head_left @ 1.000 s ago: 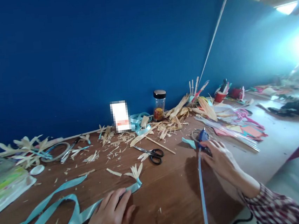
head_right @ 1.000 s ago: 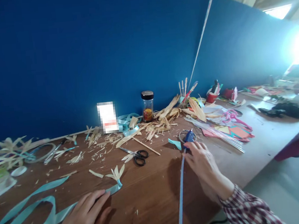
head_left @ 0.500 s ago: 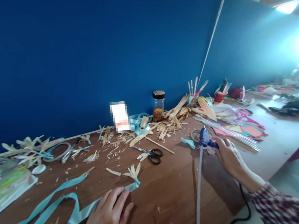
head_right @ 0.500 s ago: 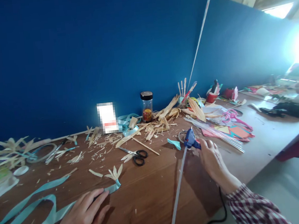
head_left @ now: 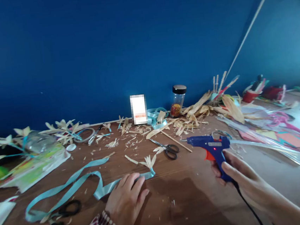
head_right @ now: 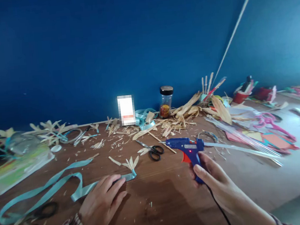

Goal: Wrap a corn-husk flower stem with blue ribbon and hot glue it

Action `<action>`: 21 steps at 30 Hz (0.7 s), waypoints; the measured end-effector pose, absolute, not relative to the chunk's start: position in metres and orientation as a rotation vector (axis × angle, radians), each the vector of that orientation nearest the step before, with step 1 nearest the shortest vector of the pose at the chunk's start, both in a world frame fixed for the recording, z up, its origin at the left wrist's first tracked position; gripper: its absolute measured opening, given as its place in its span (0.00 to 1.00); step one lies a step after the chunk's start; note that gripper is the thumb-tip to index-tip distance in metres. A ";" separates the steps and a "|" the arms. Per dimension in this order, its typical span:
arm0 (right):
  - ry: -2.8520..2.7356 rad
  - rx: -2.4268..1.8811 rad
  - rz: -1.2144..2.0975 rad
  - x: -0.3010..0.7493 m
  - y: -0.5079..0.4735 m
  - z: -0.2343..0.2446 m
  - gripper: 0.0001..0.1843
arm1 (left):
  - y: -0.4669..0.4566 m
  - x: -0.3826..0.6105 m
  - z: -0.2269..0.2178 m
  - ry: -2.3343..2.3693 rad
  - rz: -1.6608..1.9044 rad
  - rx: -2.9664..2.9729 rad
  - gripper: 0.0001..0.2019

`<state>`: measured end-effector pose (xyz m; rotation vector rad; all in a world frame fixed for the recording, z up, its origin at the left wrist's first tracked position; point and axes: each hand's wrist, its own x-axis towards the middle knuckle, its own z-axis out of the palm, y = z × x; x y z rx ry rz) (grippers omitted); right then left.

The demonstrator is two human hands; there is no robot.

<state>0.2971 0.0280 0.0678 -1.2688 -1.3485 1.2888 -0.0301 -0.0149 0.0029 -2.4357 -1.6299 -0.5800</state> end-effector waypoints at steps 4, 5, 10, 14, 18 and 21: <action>-1.546 -1.232 1.437 0.276 0.021 0.062 0.16 | -0.015 -0.028 0.007 -1.680 -0.525 -2.459 0.11; -1.641 -1.236 1.448 0.273 0.020 0.058 0.15 | -0.015 -0.028 0.008 -1.689 -0.514 -2.472 0.11; -2.115 -1.390 1.057 0.259 0.014 0.043 0.11 | -0.016 -0.027 0.010 -1.761 -0.474 -2.518 0.11; -2.229 -1.392 0.993 0.247 0.018 0.042 0.10 | -0.017 -0.027 0.009 -1.797 -0.462 -2.518 0.12; -2.280 -1.341 1.060 0.241 0.024 0.043 0.11 | -0.017 -0.027 0.007 -1.806 -0.461 -2.515 0.12; -2.299 -1.352 0.921 0.241 0.025 0.041 0.12 | -0.017 -0.027 0.006 -1.803 -0.459 -2.499 0.12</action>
